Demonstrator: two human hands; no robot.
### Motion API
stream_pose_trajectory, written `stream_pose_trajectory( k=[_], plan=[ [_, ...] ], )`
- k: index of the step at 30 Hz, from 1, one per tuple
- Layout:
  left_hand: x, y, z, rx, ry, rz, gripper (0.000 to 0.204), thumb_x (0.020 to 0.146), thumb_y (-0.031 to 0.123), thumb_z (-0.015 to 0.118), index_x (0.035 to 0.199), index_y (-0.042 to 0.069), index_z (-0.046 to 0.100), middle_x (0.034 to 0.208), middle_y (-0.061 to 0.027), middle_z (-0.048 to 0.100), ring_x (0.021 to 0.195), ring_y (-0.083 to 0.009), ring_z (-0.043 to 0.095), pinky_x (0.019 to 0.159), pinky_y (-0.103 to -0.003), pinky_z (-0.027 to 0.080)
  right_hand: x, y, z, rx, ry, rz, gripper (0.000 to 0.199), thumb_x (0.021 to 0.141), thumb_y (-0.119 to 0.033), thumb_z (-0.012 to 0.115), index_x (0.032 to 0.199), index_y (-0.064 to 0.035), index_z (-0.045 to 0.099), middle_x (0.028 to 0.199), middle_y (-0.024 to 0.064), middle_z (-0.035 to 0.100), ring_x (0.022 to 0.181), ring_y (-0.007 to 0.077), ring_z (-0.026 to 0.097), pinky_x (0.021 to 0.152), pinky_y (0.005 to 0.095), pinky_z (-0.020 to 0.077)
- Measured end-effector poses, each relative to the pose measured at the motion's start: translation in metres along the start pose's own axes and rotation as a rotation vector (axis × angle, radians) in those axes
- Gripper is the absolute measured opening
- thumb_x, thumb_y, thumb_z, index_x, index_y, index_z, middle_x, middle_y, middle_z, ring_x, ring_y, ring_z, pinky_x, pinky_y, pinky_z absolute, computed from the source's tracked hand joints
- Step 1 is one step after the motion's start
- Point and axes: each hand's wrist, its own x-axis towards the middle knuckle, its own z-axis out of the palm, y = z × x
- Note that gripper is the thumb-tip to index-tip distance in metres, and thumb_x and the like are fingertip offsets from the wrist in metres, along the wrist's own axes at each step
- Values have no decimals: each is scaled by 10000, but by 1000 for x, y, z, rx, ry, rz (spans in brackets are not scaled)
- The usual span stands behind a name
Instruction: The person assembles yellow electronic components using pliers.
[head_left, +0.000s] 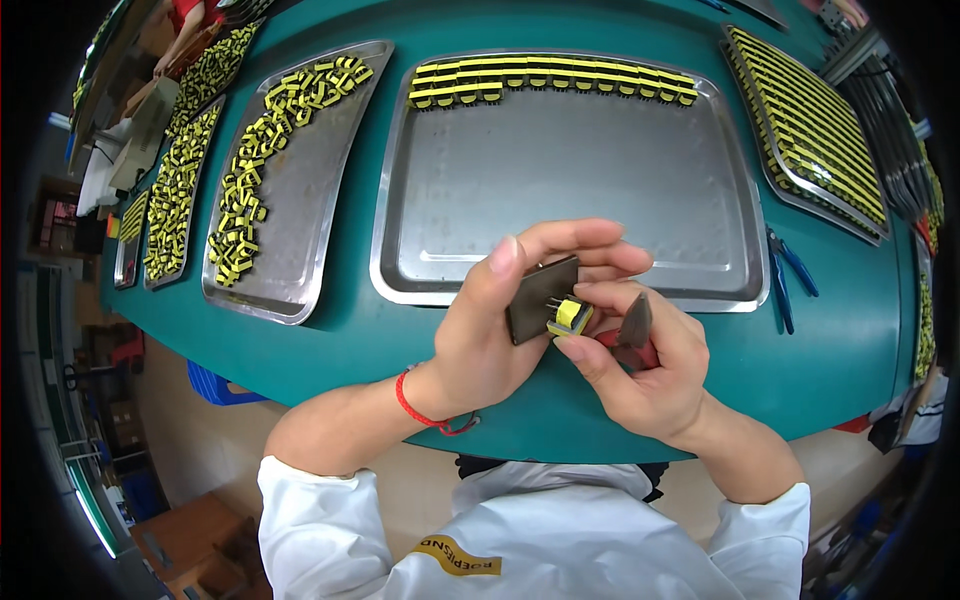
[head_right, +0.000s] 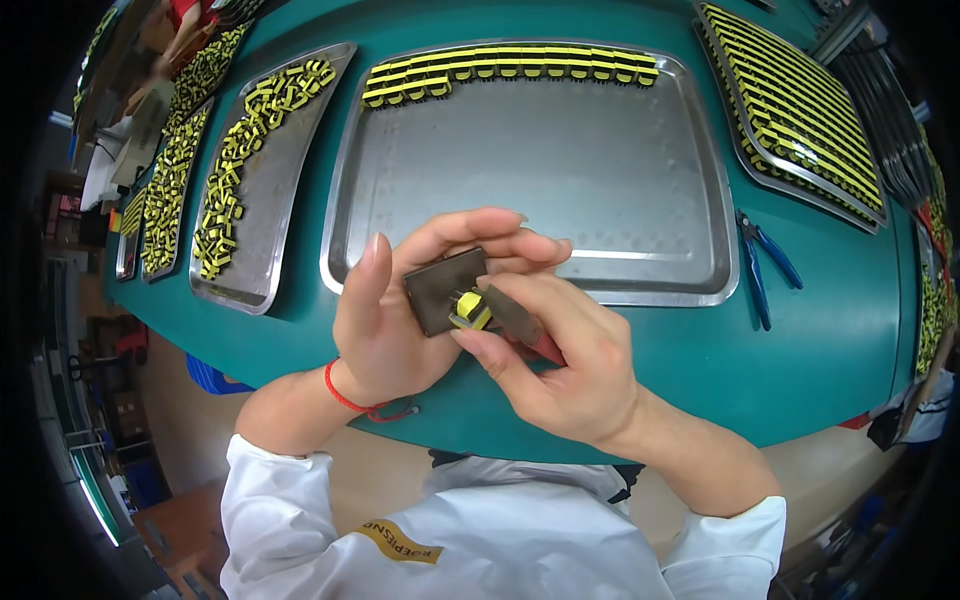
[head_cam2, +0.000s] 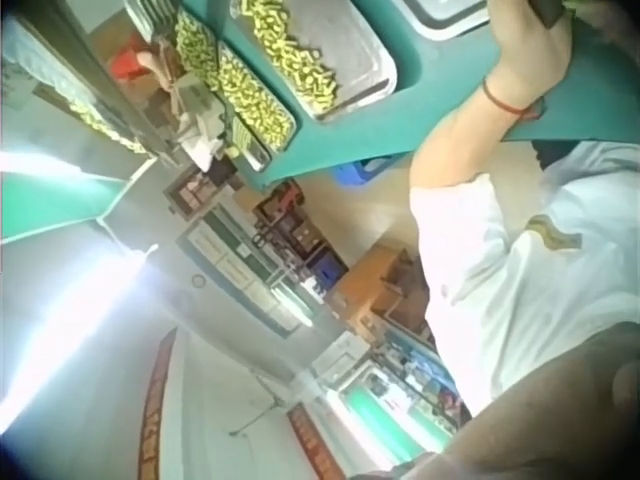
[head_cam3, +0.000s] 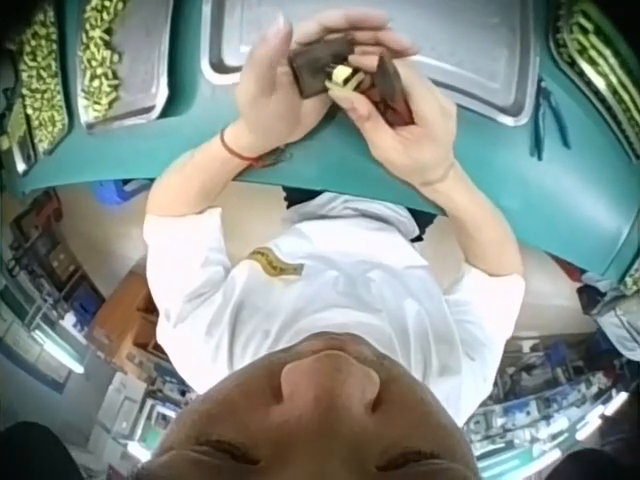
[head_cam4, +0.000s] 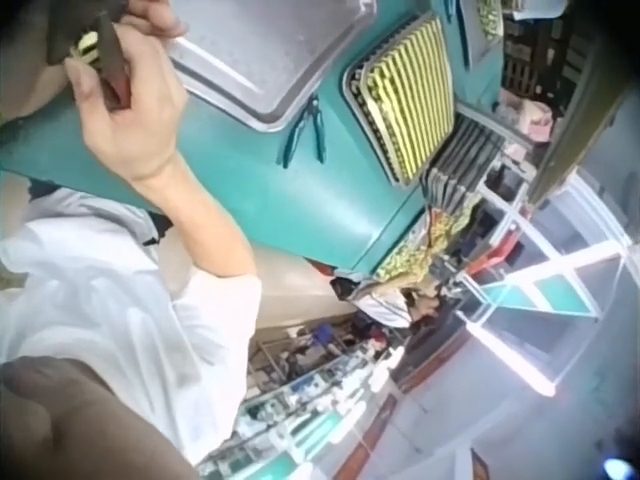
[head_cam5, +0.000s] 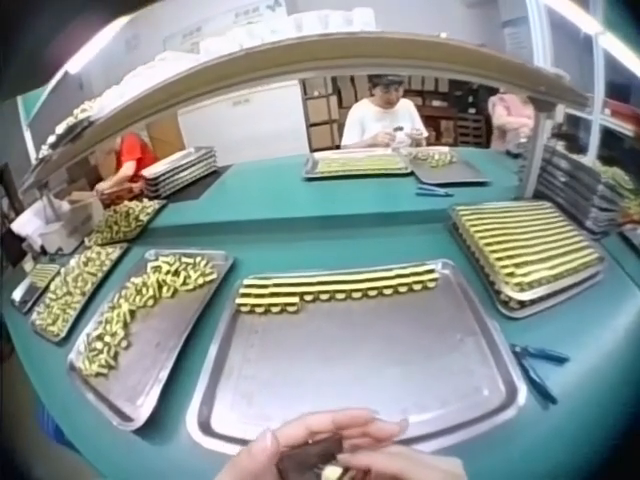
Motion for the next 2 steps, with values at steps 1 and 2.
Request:
stream_pose_trajectory(
  k=[1, 2],
  plan=[
    [-1, 0, -1, 67, -32, 8, 775, 995, 611, 236, 1414, -19, 405, 1368, -249, 513, 1334, -411, 446, 1127, -535, 344, -1, 0, 1, 34, 32, 23, 361, 858, -109, 764, 1129, 63, 600, 948, 136, 686, 802, 139, 679, 705, 228, 540],
    [-2, 0, -3, 136, -62, 17, 781, 993, 619, 237, 1414, -17, 404, 1385, -248, 502, 1347, -415, 432, 1139, -543, 328, -2, -1, 0, 25, 30, 38, 377, 866, -124, 759, 1155, 57, 599, 959, 143, 693, 812, 163, 689, 720, 230, 540]
  ],
)
